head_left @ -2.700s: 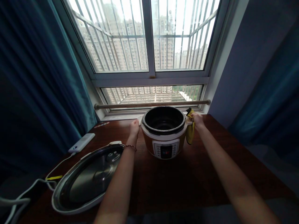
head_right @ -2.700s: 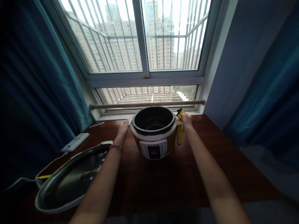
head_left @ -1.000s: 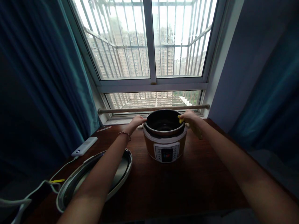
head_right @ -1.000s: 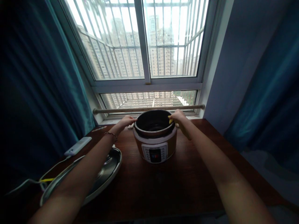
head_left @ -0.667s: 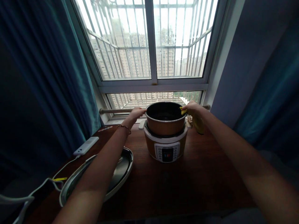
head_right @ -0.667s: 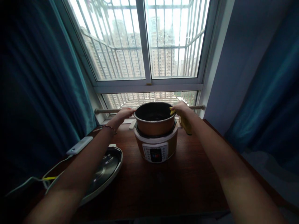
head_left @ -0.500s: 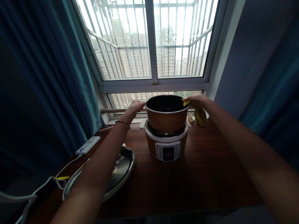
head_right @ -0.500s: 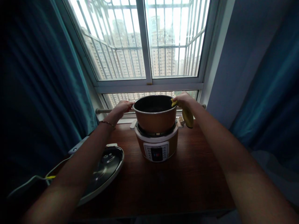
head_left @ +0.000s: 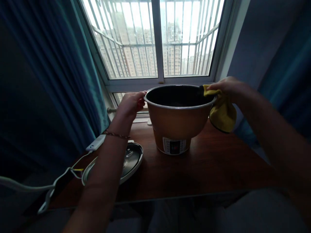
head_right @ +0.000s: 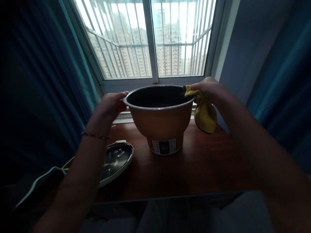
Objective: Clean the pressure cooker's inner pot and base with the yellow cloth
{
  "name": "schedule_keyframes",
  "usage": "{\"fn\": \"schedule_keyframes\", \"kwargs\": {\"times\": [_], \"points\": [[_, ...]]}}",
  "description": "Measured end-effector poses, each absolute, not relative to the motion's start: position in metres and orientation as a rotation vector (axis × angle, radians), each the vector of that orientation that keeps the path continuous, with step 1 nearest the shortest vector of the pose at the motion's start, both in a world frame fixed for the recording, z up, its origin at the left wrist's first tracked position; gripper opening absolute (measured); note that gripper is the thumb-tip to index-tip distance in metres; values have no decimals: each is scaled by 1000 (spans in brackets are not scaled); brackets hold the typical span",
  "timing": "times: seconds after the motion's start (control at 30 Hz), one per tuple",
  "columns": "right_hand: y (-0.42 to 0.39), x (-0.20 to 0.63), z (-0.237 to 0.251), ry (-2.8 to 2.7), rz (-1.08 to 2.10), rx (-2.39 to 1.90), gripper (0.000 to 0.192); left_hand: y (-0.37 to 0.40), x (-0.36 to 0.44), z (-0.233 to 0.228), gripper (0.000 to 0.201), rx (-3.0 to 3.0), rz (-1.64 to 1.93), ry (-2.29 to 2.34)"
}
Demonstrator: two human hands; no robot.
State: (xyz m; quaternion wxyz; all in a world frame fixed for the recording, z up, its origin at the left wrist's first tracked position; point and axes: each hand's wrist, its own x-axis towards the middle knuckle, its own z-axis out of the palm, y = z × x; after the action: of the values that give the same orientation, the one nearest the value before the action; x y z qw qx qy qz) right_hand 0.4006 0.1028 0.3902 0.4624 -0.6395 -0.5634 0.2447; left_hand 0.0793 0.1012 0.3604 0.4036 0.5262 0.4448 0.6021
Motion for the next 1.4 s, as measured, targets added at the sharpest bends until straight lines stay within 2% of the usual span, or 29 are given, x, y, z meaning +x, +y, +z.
{"fn": "schedule_keyframes", "kwargs": {"times": [0.23, 0.43, 0.63, 0.77, 1.03, 1.4], "points": [[22, 403, 328, -1282, 836, -1528, 11, 15, 77, 295, 25, 1355, 1434, 1101], [-18, 398, 261, -1206, 1020, -1479, 23, -38, 72, 226, 28, 1281, 1374, 1214], [-30, 386, 177, -1263, 1029, -1495, 27, -58, 65, 139, 31, 1204, 1297, 1297], [-26, 377, 141, -1251, 1035, -1523, 29, -63, 62, 102, 33, 1191, 1252, 1368], [-13, 377, 110, -1281, 1058, -1528, 33, -60, 61, 83, 30, 1183, 1281, 1389], [-15, 378, 104, -1280, 1061, -1500, 34, -64, 63, 80, 29, 1164, 1276, 1416]]}}
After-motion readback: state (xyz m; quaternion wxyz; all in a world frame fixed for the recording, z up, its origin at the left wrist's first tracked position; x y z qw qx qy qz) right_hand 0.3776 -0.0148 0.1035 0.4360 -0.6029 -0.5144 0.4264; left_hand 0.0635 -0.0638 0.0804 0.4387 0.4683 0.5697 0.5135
